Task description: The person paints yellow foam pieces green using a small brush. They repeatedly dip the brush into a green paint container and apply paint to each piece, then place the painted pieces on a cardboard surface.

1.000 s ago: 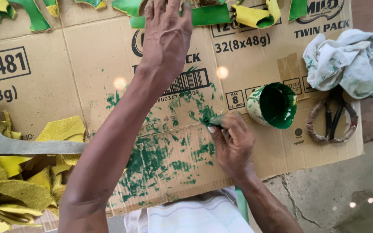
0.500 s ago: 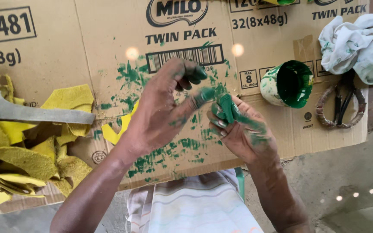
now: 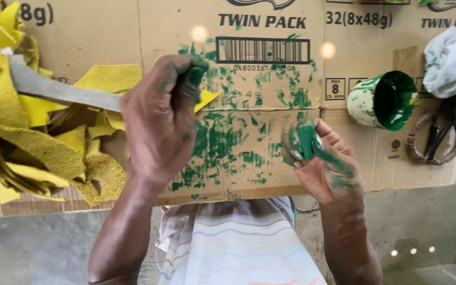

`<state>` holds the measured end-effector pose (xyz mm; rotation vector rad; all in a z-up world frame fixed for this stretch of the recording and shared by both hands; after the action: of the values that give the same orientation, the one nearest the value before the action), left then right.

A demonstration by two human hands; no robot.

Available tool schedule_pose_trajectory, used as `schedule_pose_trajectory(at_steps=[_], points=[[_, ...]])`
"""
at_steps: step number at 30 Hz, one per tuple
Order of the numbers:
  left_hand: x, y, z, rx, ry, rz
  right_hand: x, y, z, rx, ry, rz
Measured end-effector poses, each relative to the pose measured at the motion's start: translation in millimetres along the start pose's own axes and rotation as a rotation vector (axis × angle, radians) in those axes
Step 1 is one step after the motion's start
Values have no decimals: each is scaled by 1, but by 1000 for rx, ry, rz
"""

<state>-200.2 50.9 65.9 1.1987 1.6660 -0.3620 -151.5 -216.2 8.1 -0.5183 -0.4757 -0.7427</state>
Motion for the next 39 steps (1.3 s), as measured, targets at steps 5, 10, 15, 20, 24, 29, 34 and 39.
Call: schedule_pose_trajectory(at_steps=[5, 10, 15, 20, 24, 29, 34, 39], points=[[25, -15, -20, 139, 369, 65, -14, 0, -3, -6, -92, -30], [33, -27, -16, 226, 454, 18, -30, 0, 0, -44, -205, -98], [36, -29, -8, 232, 432, -42, -34, -1, 4, -131, -274, -125], [37, -27, -5, 223, 299, -6, -35, 1, 1, -153, -305, -135], [33, -13, 4, 233, 314, -21, -35, 3, -2, -157, -331, -164], [38, -10, 12, 258, 280, -159, -31, 1, -6, -180, -337, -188], [38, -24, -17, 236, 468, -46, -27, 0, -12, -205, -342, -216], [24, -34, -30, 294, 521, 63, -30, 4, -14, -178, -325, -207]])
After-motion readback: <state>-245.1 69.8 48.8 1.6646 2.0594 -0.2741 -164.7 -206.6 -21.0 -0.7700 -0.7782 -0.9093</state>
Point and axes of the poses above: each hand's wrist, its own y-axis towards the middle knuckle, its own z-axis out of the palm, x = y × z, the point moved 2 cm from there along y, towards the middle knuckle, and after that the axes turned 5 degrees about -x, right-handed, at the moved point
